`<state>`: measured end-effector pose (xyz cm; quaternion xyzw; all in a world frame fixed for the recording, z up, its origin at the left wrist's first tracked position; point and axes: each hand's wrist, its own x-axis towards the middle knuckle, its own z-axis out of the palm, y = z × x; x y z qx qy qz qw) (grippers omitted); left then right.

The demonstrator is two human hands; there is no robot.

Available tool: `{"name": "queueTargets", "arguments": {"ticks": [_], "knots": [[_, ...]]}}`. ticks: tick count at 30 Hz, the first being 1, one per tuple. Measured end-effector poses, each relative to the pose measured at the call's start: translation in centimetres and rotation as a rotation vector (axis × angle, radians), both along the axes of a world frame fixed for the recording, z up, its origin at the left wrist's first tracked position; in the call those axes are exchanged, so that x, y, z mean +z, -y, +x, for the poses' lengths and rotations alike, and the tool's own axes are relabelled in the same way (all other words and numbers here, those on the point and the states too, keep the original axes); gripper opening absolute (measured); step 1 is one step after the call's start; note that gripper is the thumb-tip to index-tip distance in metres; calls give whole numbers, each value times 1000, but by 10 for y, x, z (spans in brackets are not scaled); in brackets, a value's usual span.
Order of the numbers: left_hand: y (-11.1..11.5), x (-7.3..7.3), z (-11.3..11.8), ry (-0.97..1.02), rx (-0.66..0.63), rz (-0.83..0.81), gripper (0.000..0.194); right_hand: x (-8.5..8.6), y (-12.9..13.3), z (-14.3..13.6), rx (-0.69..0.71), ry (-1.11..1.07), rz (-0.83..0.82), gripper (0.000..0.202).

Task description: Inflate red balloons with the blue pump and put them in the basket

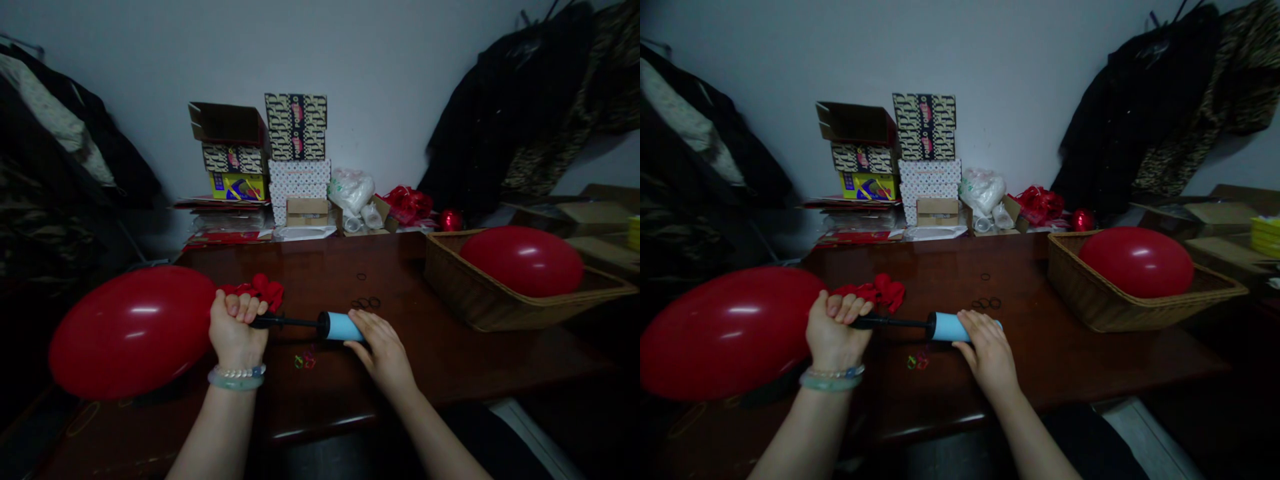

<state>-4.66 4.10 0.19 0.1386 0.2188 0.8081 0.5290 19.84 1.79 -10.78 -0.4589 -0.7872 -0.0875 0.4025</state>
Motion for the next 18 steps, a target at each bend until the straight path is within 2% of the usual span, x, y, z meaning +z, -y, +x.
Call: {"name": "queueTargets", "arguments": {"ticks": [5, 12, 18], "knots": [[3, -5, 10, 12, 18, -2, 45, -6, 4, 1, -6, -20, 25, 48], [7, -9, 19, 24, 4, -1, 46, -3, 9, -7, -22, -23, 56, 47], [9, -16, 35, -13, -33, -7, 47, -4, 15, -20, -16, -40, 56, 48]]}}
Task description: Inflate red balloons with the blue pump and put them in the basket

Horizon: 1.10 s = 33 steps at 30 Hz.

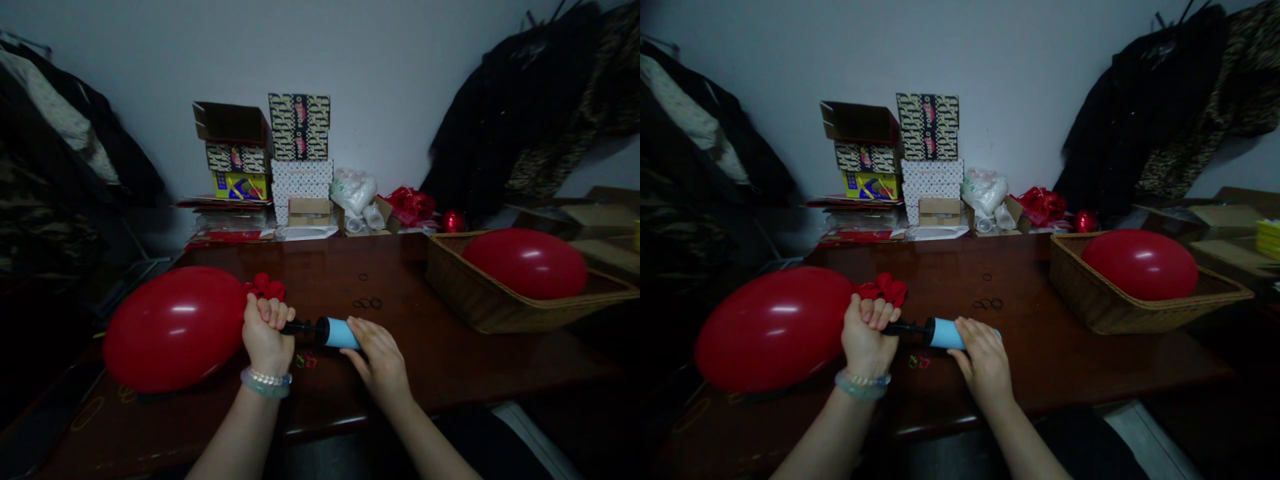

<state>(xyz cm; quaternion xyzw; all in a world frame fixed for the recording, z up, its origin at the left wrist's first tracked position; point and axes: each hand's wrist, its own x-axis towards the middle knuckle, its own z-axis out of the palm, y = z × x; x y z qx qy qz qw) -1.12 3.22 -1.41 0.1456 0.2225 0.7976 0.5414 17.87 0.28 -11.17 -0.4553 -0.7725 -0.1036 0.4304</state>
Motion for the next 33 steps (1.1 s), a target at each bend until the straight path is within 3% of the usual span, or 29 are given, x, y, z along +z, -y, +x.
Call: {"name": "queueTargets", "arguments": {"ticks": [9, 22, 28, 33], "knots": [[2, -2, 8, -40, 12, -13, 48, -2, -1, -6, 48, -6, -29, 50], [-4, 11, -28, -3, 36, 57, 46, -1, -14, 24, 23, 41, -42, 50], [-4, 17, -27, 27, 45, 4, 46, 7, -12, 22, 31, 26, -11, 50], [-3, 11, -26, 47, 38, 1, 46, 3, -9, 20, 6, 19, -4, 48]]}}
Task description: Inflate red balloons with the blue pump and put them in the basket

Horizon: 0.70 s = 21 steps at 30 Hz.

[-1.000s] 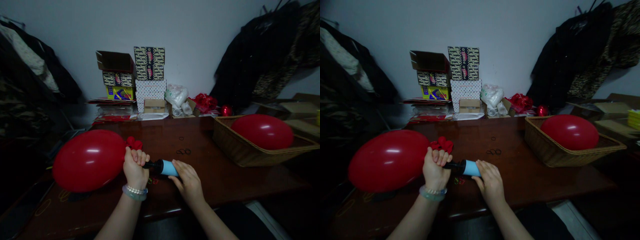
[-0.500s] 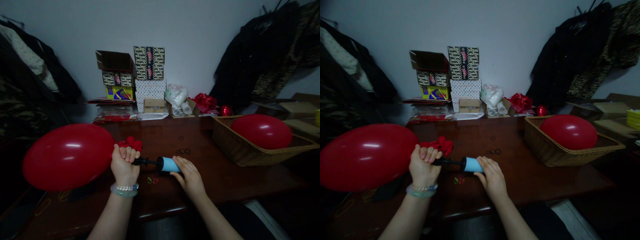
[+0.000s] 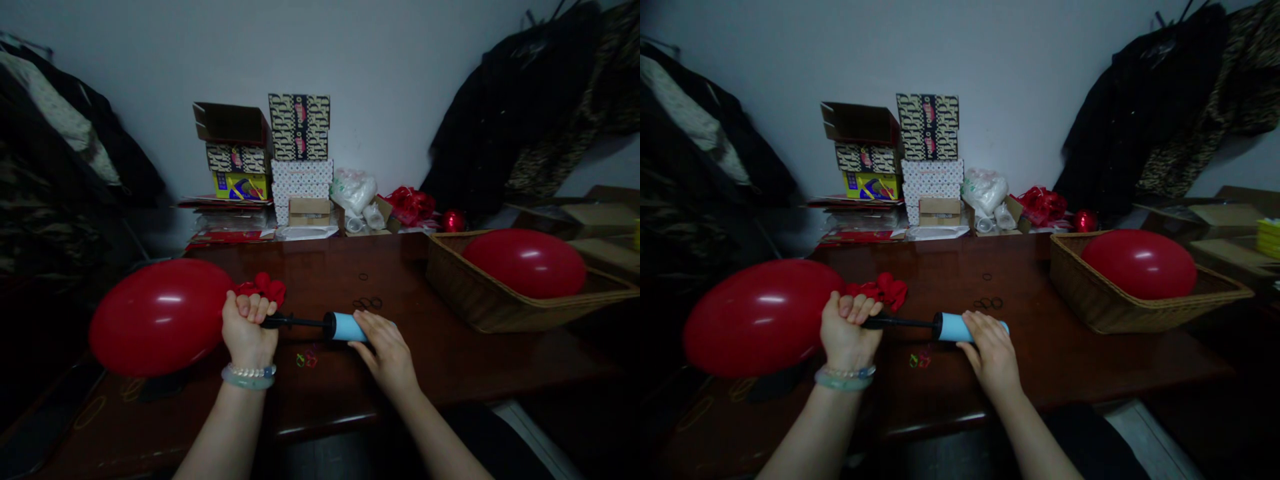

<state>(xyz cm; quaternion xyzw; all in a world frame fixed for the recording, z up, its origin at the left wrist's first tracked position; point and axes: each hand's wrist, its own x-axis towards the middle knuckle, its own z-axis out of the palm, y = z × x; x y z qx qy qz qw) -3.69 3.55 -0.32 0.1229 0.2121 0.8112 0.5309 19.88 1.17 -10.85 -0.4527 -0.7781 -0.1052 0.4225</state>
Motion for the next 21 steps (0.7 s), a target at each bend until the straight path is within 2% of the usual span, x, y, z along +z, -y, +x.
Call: {"name": "queueTargets", "arguments": {"ticks": [5, 13, 21], "knots": [[0, -8, 10, -5, -9, 0, 46, -3, 2, -4, 4, -7, 10, 48], [4, -19, 33, -69, -58, -22, 47, -3, 12, -27, 21, -25, -9, 51], [5, -22, 34, -83, -41, -29, 47, -10, 9, -28, 40, -15, -56, 51]]}}
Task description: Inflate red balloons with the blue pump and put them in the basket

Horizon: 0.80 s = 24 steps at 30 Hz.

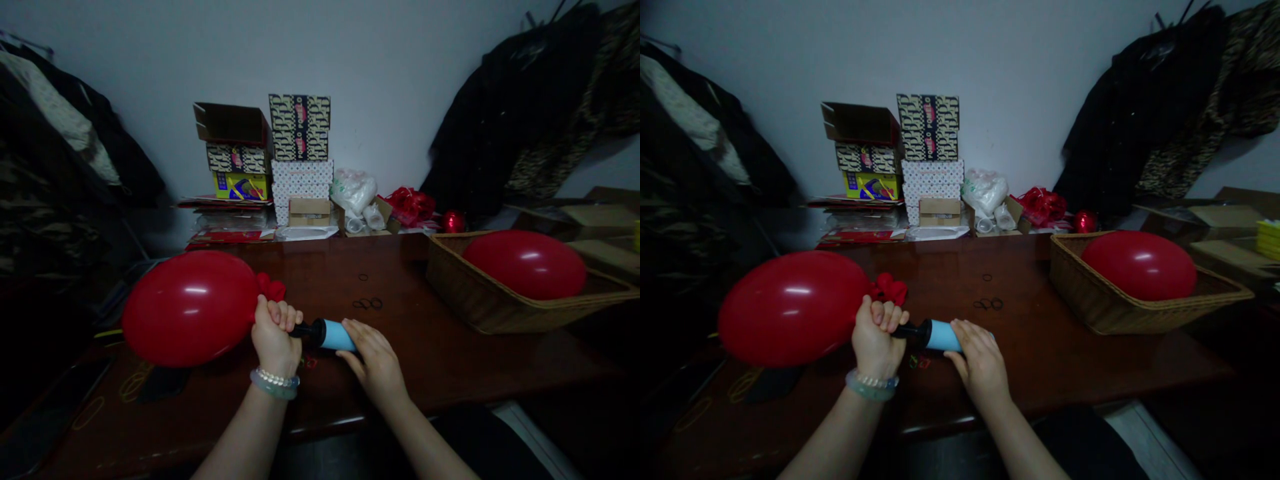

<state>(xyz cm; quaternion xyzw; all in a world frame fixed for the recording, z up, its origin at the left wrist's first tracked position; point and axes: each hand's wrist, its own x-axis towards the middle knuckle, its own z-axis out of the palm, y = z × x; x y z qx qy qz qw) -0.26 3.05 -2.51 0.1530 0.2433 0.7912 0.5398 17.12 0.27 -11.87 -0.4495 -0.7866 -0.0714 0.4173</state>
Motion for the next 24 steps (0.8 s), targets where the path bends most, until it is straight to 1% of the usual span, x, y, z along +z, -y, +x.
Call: {"name": "queueTargets", "arguments": {"ticks": [5, 10, 14, 17, 24], "knots": [[-3, 9, -7, 4, -4, 1, 47, 5, -2, 3, 13, 8, -21, 50], [-6, 18, -23, 23, 13, 22, 47, 8, -8, 12, 1, 8, -15, 49], [-7, 22, -34, 47, 29, 37, 47, 8, -12, 22, -22, 18, 3, 50], [-6, 23, -35, 52, 36, 34, 47, 9, -12, 24, -16, 12, 16, 50], [-5, 22, -29, 65, 20, 44, 47, 10, -8, 24, -10, -10, 48, 49]]}}
